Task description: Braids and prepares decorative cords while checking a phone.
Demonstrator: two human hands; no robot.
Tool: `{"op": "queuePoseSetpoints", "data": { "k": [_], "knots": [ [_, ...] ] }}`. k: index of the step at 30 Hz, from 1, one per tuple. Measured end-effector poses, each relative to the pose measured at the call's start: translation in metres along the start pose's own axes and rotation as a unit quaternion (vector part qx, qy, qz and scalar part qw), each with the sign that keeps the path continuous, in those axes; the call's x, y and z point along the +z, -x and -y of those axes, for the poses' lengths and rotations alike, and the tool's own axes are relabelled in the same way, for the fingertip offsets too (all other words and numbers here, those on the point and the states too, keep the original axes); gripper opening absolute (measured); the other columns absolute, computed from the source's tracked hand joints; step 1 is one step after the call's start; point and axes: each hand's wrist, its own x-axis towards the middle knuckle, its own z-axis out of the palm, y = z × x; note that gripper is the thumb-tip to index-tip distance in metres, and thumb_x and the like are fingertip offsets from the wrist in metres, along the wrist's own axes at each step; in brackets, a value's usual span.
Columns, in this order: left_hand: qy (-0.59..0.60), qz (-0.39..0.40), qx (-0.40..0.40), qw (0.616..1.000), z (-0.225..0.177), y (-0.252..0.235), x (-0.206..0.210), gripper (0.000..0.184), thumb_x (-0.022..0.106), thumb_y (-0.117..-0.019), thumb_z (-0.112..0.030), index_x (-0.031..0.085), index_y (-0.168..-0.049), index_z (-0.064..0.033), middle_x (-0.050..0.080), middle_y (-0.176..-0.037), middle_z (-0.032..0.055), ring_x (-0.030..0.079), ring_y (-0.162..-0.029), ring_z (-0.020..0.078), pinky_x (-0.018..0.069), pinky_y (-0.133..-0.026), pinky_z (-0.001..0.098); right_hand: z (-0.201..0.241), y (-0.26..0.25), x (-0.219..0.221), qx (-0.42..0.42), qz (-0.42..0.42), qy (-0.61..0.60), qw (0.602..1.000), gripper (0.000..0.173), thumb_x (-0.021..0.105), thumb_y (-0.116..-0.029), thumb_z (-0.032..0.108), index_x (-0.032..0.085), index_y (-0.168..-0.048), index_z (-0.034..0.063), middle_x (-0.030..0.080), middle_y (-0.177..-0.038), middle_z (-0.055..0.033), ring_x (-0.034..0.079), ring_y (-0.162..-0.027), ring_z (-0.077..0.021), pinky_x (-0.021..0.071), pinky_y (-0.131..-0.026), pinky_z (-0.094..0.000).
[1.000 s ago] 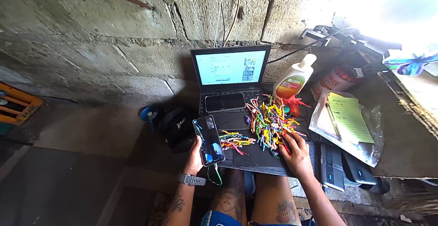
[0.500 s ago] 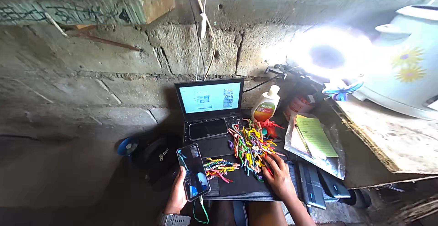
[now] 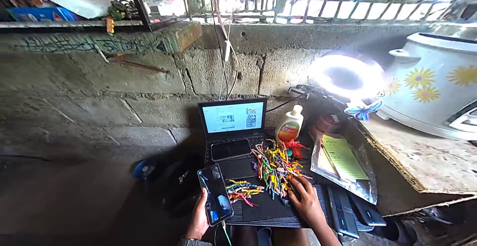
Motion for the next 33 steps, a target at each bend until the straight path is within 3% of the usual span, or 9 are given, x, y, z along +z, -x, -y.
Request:
{"op": "queuePoseSetpoints", "data": {
  "k": [6,9,20,33],
  "knots": [
    [-0.005,-0.008,0.003,1.000,-0.0019,0.0016,0.0032,0.054,0.028,-0.1098,-0.043,0.034,-0.153,-0.0099,0.065,-0.128,0.0084,0.067,-0.111,0.0128,0.0583,-0.091,0.0341,0.0011,-0.0006,-0.0003,0.006,0.003,-0.001,1.000,0.041,0.066,-0.0902,0.027,0.073,-0.127,0.0108,0.059,-0.140,-0.0241,0.061,-0.115,-0.0501,0.0500,-0.094,-0.0618],
    [-0.003,-0.014,0.007,1.000,-0.0021,0.0002,0.0033,0.051,0.028,-0.1106,-0.041,0.040,-0.149,-0.0099,0.067,-0.124,0.0083,0.068,-0.109,0.0134,0.0591,-0.090,0.0340,0.0014,-0.0022,-0.0006,0.007,0.006,-0.004,1.000,0.042,0.067,-0.0902,0.027,0.072,-0.128,0.0106,0.058,-0.140,-0.0248,0.060,-0.116,-0.0505,0.0494,-0.094,-0.0622],
    [-0.023,-0.029,0.003,0.999,-0.0031,0.0033,0.0048,0.054,0.028,-0.1113,-0.042,0.036,-0.154,-0.0096,0.060,-0.137,0.0126,0.062,-0.120,0.0175,0.0546,-0.097,0.0385,-0.0037,0.0001,0.0030,-0.011,-0.007,-0.008,1.000,0.042,0.065,-0.0901,0.028,0.072,-0.127,0.0082,0.059,-0.139,-0.0257,0.061,-0.115,-0.0516,0.0491,-0.093,-0.0637],
    [0.005,-0.014,0.002,1.000,-0.0031,0.0031,0.0035,0.051,0.026,-0.1116,-0.040,0.039,-0.150,-0.0093,0.066,-0.127,0.0106,0.067,-0.112,0.0164,0.0582,-0.093,0.0364,-0.0033,0.0002,0.0016,-0.009,0.001,-0.005,1.000,0.043,0.065,-0.0913,0.030,0.072,-0.127,0.0086,0.059,-0.139,-0.0249,0.060,-0.116,-0.0504,0.0484,-0.095,-0.0629]
  ]
}}
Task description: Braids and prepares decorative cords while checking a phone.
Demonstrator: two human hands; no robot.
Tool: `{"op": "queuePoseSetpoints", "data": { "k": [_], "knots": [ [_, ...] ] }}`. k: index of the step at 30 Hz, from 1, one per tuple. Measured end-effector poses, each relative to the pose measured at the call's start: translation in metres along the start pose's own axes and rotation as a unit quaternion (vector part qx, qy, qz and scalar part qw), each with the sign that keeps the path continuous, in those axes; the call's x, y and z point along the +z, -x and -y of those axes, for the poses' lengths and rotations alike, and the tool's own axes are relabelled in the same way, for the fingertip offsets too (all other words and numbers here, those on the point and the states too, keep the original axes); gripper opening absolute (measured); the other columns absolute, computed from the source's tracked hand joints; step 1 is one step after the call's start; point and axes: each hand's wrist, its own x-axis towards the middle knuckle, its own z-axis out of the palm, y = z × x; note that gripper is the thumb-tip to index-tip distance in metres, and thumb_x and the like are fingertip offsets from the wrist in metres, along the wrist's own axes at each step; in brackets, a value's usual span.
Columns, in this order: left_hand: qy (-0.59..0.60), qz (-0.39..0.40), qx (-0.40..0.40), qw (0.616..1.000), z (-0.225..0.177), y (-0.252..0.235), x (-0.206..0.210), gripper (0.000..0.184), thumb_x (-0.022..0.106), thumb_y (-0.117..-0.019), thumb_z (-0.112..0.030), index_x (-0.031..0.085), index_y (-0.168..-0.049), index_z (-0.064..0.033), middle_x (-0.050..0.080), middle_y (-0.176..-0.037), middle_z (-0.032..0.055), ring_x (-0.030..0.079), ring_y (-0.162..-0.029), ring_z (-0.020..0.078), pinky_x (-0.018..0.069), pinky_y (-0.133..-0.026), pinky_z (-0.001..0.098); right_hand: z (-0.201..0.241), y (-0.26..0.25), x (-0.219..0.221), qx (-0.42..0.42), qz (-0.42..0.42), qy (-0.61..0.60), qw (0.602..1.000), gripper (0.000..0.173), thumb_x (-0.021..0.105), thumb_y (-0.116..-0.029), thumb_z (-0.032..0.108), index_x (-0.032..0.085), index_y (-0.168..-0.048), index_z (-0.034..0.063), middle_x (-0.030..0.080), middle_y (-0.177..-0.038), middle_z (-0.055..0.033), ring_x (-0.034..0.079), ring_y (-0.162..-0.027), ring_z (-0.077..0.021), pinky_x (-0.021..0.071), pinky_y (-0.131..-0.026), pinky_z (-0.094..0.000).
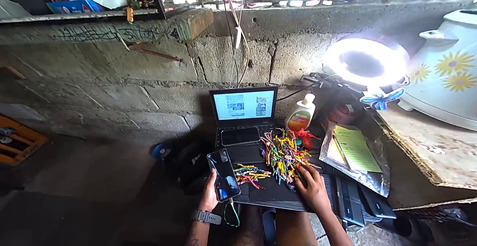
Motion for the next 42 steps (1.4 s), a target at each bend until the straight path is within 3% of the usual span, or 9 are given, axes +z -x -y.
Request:
{"op": "queuePoseSetpoints", "data": {
  "k": [10,13,18,42],
  "knots": [
    [0.007,0.023,0.005,1.000,-0.0048,0.0058,0.0011,0.052,0.022,-0.1118,-0.038,0.032,-0.154,-0.0087,0.063,-0.132,0.0089,0.065,-0.115,0.0133,0.0564,-0.096,0.0341,0.0007,-0.0002,-0.0068,-0.014,0.016,0.002,1.000,0.044,0.062,-0.0938,0.030,0.069,-0.130,0.0058,0.058,-0.139,-0.0287,0.058,-0.118,-0.0538,0.0465,-0.096,-0.0642],
    [0.014,0.035,-0.001,0.999,-0.0017,0.0030,-0.0031,0.049,0.031,-0.1102,-0.030,0.028,-0.154,-0.0073,0.063,-0.129,0.0107,0.066,-0.112,0.0149,0.0573,-0.093,0.0353,0.0010,-0.0001,-0.0080,-0.008,0.021,0.002,1.000,0.046,0.061,-0.0941,0.031,0.069,-0.131,0.0049,0.057,-0.139,-0.0295,0.057,-0.121,-0.0534,0.0456,-0.099,-0.0646],
    [0.009,0.035,0.014,0.999,-0.0023,0.0040,-0.0006,0.050,0.048,-0.0971,-0.011,0.035,-0.144,-0.0038,0.069,-0.112,0.0079,0.071,-0.098,0.0132,0.0607,-0.086,0.0327,0.0013,-0.0004,-0.0082,-0.007,0.019,0.009,1.000,0.047,0.060,-0.0942,0.034,0.069,-0.130,0.0050,0.058,-0.139,-0.0279,0.057,-0.121,-0.0523,0.0458,-0.099,-0.0633],
    [-0.003,0.039,0.007,0.999,-0.0027,0.0038,-0.0005,0.054,0.049,-0.0930,-0.007,0.034,-0.145,-0.0040,0.069,-0.111,0.0073,0.071,-0.096,0.0127,0.0613,-0.084,0.0329,-0.0008,-0.0003,-0.0066,-0.010,0.015,0.005,1.000,0.047,0.057,-0.0950,0.035,0.069,-0.130,0.0058,0.058,-0.140,-0.0269,0.058,-0.121,-0.0510,0.0456,-0.099,-0.0628]
  ]
}}
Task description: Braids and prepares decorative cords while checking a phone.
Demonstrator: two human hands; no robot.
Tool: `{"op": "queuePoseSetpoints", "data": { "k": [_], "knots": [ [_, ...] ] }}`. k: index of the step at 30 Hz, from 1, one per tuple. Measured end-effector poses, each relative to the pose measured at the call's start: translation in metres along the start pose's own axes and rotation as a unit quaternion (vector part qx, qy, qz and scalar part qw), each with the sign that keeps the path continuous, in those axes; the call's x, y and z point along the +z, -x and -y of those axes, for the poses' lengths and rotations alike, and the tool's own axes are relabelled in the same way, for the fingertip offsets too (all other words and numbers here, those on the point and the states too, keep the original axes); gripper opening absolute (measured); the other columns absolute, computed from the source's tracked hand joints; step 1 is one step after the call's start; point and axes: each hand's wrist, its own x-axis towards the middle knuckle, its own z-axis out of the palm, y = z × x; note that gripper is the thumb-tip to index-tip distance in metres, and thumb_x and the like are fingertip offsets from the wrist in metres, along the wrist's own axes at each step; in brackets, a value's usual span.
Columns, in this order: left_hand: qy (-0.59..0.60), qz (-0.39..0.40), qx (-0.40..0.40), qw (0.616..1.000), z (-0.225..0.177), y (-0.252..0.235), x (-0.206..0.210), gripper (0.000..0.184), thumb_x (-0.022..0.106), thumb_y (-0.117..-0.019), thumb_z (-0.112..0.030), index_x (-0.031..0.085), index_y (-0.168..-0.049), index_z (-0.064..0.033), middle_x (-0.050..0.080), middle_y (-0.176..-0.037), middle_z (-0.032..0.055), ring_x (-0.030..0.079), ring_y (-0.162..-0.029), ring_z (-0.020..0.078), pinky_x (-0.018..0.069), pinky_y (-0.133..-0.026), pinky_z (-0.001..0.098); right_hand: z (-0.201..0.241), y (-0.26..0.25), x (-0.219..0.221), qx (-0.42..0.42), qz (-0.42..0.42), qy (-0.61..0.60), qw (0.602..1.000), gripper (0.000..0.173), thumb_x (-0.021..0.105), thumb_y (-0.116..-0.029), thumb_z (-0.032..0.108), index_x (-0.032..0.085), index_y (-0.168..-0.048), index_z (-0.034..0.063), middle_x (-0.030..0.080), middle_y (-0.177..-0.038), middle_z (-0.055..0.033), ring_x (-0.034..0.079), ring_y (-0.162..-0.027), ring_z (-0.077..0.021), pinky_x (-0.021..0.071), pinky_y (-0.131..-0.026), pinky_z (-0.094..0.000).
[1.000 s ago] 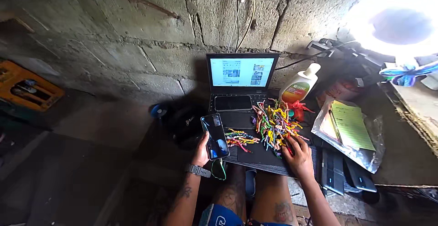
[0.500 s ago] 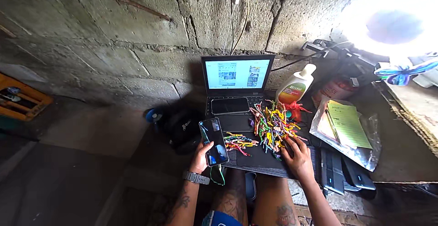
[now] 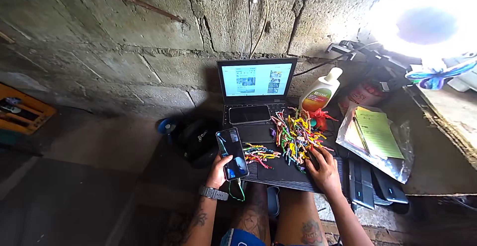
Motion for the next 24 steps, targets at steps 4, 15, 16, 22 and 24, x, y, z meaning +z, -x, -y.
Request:
{"op": "queuePoseSetpoints", "data": {
  "k": [4,15,16,22,24],
  "knots": [
    [-0.002,-0.002,-0.001,1.000,-0.001,0.001,0.001,0.054,0.049,-0.0922,-0.006,0.035,-0.144,-0.0036,0.069,-0.111,0.0073,0.071,-0.096,0.0125,0.0611,-0.084,0.0325,0.000,0.000,0.000,0.000,-0.005,-0.001,1.000,0.046,0.057,-0.0950,0.034,0.070,-0.129,0.0053,0.058,-0.138,-0.0276,0.058,-0.120,-0.0514,0.0458,-0.099,-0.0626],
    [0.111,-0.006,0.001,0.994,-0.011,0.047,0.015,0.029,0.049,-0.0876,-0.009,0.056,-0.116,-0.0090,0.076,-0.093,0.0035,0.074,-0.085,0.0118,0.0631,-0.074,0.0316,0.000,-0.001,-0.008,-0.001,-0.025,-0.067,0.997,0.057,0.065,-0.0909,0.045,0.068,-0.129,0.0026,0.056,-0.140,-0.0307,0.053,-0.127,-0.0511,0.0418,-0.105,-0.0610],
    [0.121,-0.004,0.001,0.993,-0.011,0.057,0.018,0.027,0.051,-0.0867,-0.009,0.058,-0.112,-0.0091,0.076,-0.092,0.0040,0.075,-0.084,0.0121,0.0632,-0.074,0.0318,0.000,-0.001,-0.009,-0.002,-0.030,-0.075,0.997,0.056,0.064,-0.0919,0.045,0.069,-0.128,0.0021,0.055,-0.140,-0.0311,0.053,-0.128,-0.0511,0.0411,-0.106,-0.0605],
    [0.173,0.066,-0.020,0.983,-0.019,0.115,0.028,0.030,0.070,-0.0821,-0.019,0.066,-0.110,-0.0092,0.076,-0.096,0.0083,0.075,-0.089,0.0169,0.0630,-0.080,0.0367,0.041,0.033,-0.031,0.029,-0.085,-0.174,0.981,0.046,0.060,-0.0960,0.030,0.067,-0.122,-0.0074,0.055,-0.137,-0.0338,0.053,-0.128,-0.0460,0.0437,-0.107,-0.0536],
    [0.172,0.091,-0.026,0.980,-0.025,0.131,0.039,0.029,0.073,-0.0821,-0.021,0.068,-0.109,-0.0108,0.077,-0.095,0.0068,0.075,-0.087,0.0145,0.0631,-0.078,0.0340,0.079,0.053,-0.045,0.075,-0.039,-0.287,0.954,0.048,0.058,-0.0980,0.028,0.061,-0.130,-0.0085,0.055,-0.140,-0.0277,0.055,-0.130,-0.0303,0.0494,-0.104,-0.0396]
  ]
}}
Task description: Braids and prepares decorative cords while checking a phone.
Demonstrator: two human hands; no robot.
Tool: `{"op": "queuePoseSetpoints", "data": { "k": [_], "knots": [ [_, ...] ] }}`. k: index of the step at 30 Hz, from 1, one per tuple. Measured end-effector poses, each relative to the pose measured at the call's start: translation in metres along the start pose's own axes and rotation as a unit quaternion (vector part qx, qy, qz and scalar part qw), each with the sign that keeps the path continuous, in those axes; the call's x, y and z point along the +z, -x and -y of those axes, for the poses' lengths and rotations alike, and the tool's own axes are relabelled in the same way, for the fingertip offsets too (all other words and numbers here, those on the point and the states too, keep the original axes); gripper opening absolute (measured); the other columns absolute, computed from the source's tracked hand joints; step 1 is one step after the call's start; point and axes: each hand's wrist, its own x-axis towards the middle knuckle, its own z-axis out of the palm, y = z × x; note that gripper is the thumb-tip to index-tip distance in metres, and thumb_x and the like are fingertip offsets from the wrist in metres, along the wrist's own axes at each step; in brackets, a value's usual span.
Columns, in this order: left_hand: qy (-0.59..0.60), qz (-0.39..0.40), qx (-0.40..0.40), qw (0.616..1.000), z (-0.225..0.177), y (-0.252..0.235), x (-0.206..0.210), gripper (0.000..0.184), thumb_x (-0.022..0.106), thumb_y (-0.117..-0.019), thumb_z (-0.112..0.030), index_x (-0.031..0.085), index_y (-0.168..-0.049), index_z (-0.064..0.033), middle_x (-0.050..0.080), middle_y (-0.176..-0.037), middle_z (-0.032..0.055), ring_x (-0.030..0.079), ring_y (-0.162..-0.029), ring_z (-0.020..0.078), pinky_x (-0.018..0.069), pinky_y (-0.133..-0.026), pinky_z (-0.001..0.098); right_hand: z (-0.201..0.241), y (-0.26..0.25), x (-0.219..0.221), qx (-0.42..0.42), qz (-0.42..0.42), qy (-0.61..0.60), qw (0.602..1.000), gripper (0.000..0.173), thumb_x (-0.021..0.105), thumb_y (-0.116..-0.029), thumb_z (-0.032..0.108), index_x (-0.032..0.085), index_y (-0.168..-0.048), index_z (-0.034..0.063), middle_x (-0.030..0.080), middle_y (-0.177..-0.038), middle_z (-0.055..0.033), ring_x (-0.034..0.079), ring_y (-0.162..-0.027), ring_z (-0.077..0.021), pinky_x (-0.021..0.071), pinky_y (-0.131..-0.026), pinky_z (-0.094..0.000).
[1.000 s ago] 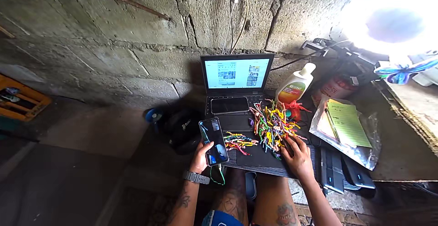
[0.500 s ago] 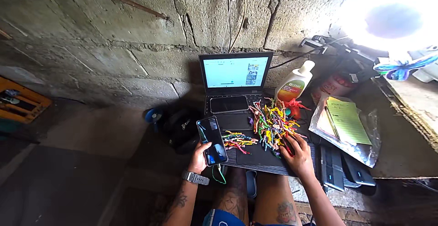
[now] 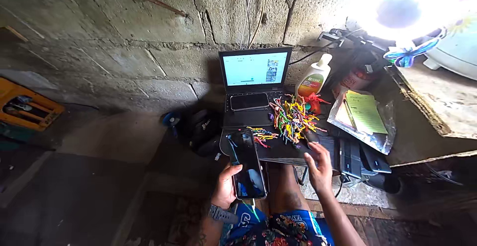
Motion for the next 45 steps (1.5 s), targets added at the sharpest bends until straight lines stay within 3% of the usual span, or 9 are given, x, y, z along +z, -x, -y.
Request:
{"op": "queuePoseSetpoints", "data": {
  "k": [2,6,8,11,15,19,27,38,45],
  "knots": [
    [-0.009,0.039,-0.010,0.999,0.001,0.008,0.015,0.030,0.075,-0.0839,-0.023,0.069,-0.110,-0.0116,0.077,-0.098,0.0061,0.075,-0.089,0.0135,0.0627,-0.080,0.0330,0.041,0.023,0.005,0.074,0.062,-0.143,0.985,0.053,0.055,-0.0993,0.028,0.052,-0.139,-0.0066,0.053,-0.144,-0.0188,0.057,-0.128,-0.0186,0.0513,-0.102,-0.0328],
    [-0.043,0.126,-0.024,0.991,0.006,0.014,0.039,0.042,0.075,-0.0904,-0.033,0.061,-0.123,-0.0112,0.075,-0.109,0.0040,0.072,-0.101,0.0132,0.0599,-0.091,0.0336,0.099,0.048,0.006,0.125,0.167,-0.381,0.901,0.072,0.056,-0.0998,0.050,0.037,-0.151,0.0032,0.055,-0.147,-0.0084,0.060,-0.127,-0.0202,0.0538,-0.102,-0.0383],
    [-0.066,0.127,-0.031,0.989,0.007,0.017,0.052,0.045,0.071,-0.0941,-0.035,0.054,-0.127,-0.0091,0.074,-0.110,0.0018,0.072,-0.103,0.0118,0.0596,-0.092,0.0325,0.113,0.053,0.005,0.104,0.195,-0.438,0.871,0.078,0.057,-0.0998,0.049,0.030,-0.157,0.0042,0.054,-0.147,-0.0078,0.057,-0.129,-0.0188,0.0504,-0.107,-0.0374],
    [-0.098,0.118,-0.030,0.988,0.008,0.024,0.062,0.051,0.063,-0.0984,-0.033,0.043,-0.135,-0.0051,0.070,-0.116,-0.0001,0.068,-0.108,0.0089,0.0572,-0.096,0.0311,0.122,0.059,0.003,0.097,0.206,-0.443,0.867,0.079,0.057,-0.0992,0.029,0.016,-0.160,0.0007,0.050,-0.149,-0.0106,0.055,-0.132,-0.0179,0.0490,-0.109,-0.0370],
    [-0.099,0.121,-0.021,0.987,0.010,0.029,0.064,0.052,0.061,-0.1006,-0.033,0.040,-0.139,-0.0047,0.069,-0.119,-0.0003,0.067,-0.111,0.0091,0.0562,-0.099,0.0312,0.126,0.063,0.003,0.104,0.197,-0.426,0.877,0.077,0.051,-0.0925,0.000,0.013,-0.159,-0.0039,0.051,-0.148,-0.0105,0.057,-0.129,-0.0152,0.0504,-0.108,-0.0343],
    [-0.092,0.115,-0.027,0.989,0.010,0.032,0.066,0.041,0.055,-0.1031,-0.028,0.042,-0.135,-0.0063,0.071,-0.115,-0.0011,0.068,-0.108,0.0087,0.0569,-0.097,0.0307,0.122,0.063,-0.001,0.109,0.216,-0.461,0.854,0.078,0.051,-0.0926,0.001,0.011,-0.160,-0.0026,0.049,-0.150,-0.0097,0.056,-0.131,-0.0162,0.0490,-0.109,-0.0365],
    [-0.110,0.112,-0.025,0.987,0.013,0.031,0.068,0.049,0.063,-0.0995,-0.037,0.047,-0.134,-0.0064,0.071,-0.116,-0.0013,0.068,-0.110,0.0083,0.0561,-0.099,0.0307,0.112,0.068,-0.009,0.139,0.248,-0.592,0.754,0.091,0.052,-0.0834,-0.005,0.008,-0.163,0.0052,0.042,-0.157,-0.0067,0.048,-0.139,-0.0182,0.0420,-0.115,-0.0407],
    [-0.122,0.095,-0.028,0.988,0.013,0.030,0.065,0.049,0.062,-0.0995,-0.035,0.045,-0.135,-0.0059,0.071,-0.116,-0.0001,0.068,-0.110,0.0104,0.0567,-0.098,0.0325,0.109,0.069,-0.006,0.125,0.274,-0.584,0.754,0.100,0.054,-0.0802,-0.009,-0.004,-0.162,0.0032,0.033,-0.163,-0.0061,0.043,-0.144,-0.0169,0.0397,-0.117,-0.0386],
    [-0.119,0.107,-0.019,0.987,0.015,0.026,0.061,0.052,0.064,-0.0990,-0.035,0.044,-0.137,-0.0048,0.070,-0.119,0.0004,0.068,-0.112,0.0105,0.0559,-0.100,0.0329,0.107,0.067,-0.003,0.138,0.267,-0.578,0.759,0.092,0.049,-0.0859,-0.009,0.000,-0.162,0.0041,0.037,-0.160,-0.0066,0.047,-0.140,-0.0175,0.0430,-0.115,-0.0393]
  ]
}}
